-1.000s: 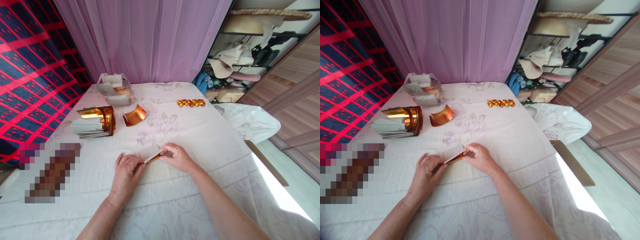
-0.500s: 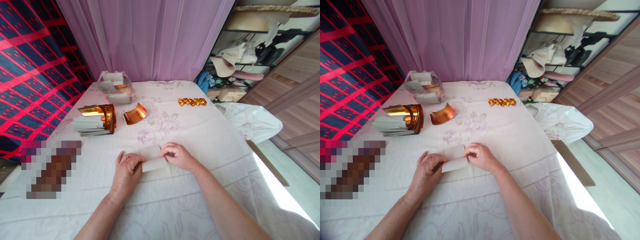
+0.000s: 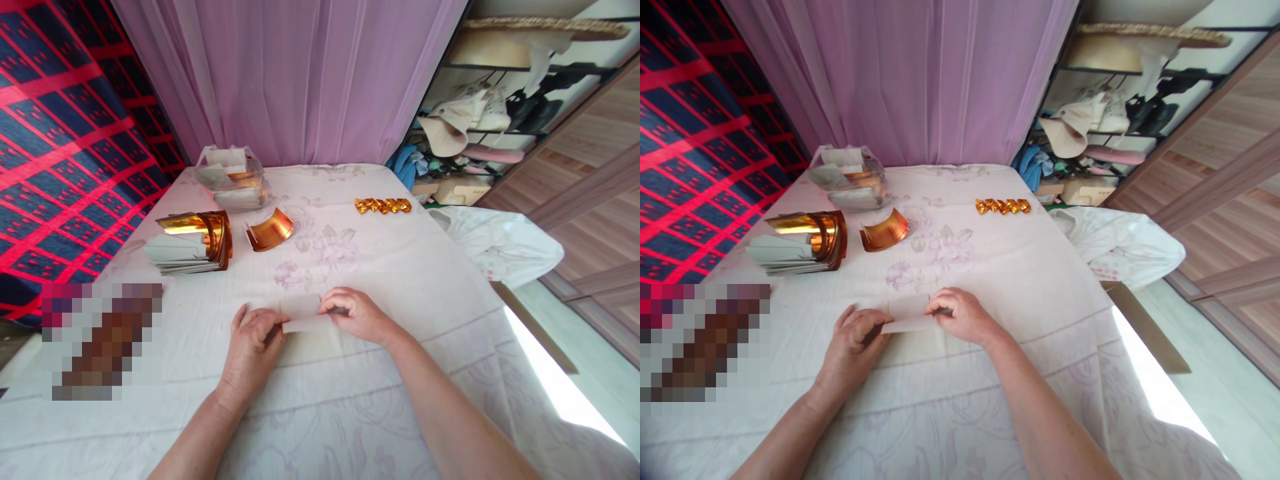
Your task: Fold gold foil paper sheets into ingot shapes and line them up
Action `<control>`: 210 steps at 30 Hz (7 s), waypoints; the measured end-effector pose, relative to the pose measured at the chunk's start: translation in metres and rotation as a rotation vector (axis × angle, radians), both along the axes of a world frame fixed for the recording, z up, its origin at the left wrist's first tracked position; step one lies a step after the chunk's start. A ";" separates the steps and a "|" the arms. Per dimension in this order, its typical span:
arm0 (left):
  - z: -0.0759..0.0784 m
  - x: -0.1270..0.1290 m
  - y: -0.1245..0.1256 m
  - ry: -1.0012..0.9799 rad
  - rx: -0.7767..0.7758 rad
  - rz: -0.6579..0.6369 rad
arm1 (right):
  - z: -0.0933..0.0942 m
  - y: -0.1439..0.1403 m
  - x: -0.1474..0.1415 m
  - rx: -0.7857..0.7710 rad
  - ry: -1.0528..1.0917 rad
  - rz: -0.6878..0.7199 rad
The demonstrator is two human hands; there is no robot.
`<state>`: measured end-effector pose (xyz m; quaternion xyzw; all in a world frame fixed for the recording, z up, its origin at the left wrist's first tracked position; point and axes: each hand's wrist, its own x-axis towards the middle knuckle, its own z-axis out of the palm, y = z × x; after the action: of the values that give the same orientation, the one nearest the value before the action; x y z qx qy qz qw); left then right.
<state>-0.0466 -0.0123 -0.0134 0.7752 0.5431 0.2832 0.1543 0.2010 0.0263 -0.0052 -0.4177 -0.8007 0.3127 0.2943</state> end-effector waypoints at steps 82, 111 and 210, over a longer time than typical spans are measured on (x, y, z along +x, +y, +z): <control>-0.001 0.007 -0.011 0.345 0.110 -0.222 | 0.002 -0.014 -0.025 0.093 -0.414 -0.315; -0.003 0.006 -0.010 0.316 0.096 -0.175 | 0.005 -0.009 -0.010 -0.045 -0.194 -0.138; -0.001 0.028 -0.026 0.412 0.140 -0.298 | -0.006 -0.008 -0.017 0.050 -0.201 -0.277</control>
<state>-0.0190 -0.0380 -0.0141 0.8968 0.4218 0.1305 0.0267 0.1842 0.0182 -0.0114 -0.5456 -0.7685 0.2058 0.2636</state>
